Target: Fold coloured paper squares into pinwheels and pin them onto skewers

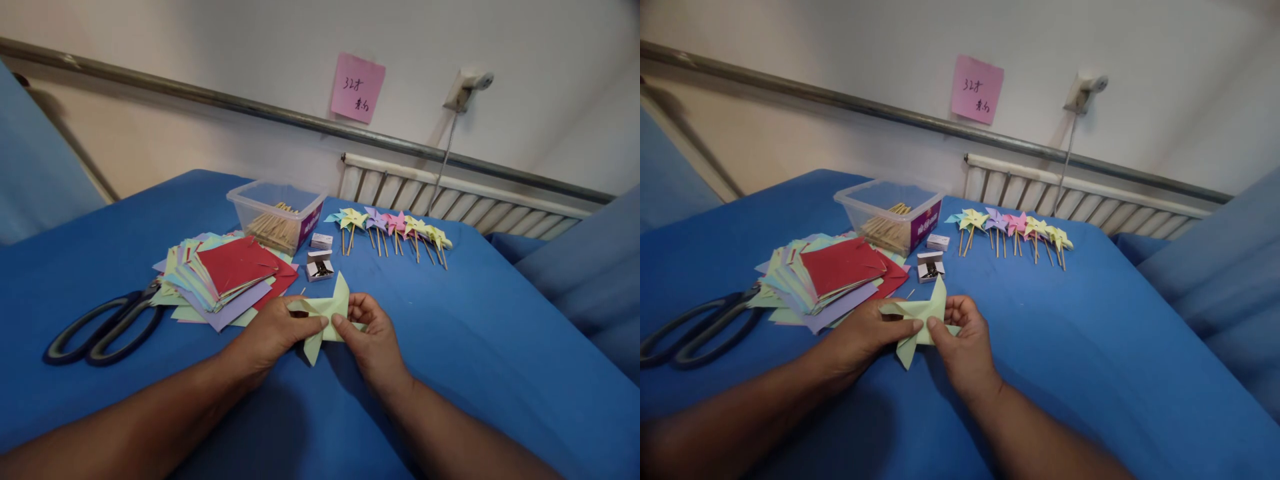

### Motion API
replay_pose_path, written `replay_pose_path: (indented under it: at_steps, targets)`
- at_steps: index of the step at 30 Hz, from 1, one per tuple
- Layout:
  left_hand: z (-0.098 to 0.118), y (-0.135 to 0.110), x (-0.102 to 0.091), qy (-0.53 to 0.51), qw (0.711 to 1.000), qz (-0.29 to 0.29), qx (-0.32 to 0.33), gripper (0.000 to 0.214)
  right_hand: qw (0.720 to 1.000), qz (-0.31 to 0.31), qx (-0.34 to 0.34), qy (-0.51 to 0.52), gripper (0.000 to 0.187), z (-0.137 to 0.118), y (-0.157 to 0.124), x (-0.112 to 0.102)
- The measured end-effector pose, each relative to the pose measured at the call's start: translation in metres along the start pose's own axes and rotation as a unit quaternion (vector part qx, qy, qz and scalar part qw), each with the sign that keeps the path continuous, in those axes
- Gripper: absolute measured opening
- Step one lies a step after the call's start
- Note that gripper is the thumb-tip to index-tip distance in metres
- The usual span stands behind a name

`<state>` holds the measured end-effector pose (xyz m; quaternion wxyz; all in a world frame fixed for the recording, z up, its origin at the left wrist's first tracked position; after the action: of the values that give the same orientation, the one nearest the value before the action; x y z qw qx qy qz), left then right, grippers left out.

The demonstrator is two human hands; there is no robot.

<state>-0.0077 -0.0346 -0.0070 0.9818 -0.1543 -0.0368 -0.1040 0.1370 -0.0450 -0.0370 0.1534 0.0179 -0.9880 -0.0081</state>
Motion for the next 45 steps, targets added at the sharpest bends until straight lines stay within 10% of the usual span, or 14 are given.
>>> replay_pose_path:
  at_steps: [22, 30, 45]
  targets:
    - [0.009, 0.007, -0.01, -0.059, 0.991, 0.106, 0.058, 0.026, 0.988, 0.049, -0.067, -0.127, 0.021, 0.009, 0.021, -0.006]
    - [0.011, 0.018, -0.027, -0.135, 0.974, 0.155, 0.094, 0.019, 0.878, 0.038, -0.213, -0.426, 0.02, 0.013, 0.071, 0.005]
    - [0.013, 0.019, -0.031, -0.198, 0.963, 0.152, 0.103, 0.026, 0.74, -0.077, -0.145, -0.652, 0.02, -0.011, 0.099, 0.019]
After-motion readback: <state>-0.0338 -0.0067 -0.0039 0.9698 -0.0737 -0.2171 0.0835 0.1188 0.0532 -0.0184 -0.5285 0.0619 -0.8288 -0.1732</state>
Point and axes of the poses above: each hand's wrist, its own y-axis towards the middle knuckle, its own x-axis out of the palm, z = x × y, the point moved 1 cm from there along y, towards the middle knuckle, and after that the axes turned 3 degrees about -y, right-handed, at the moved point
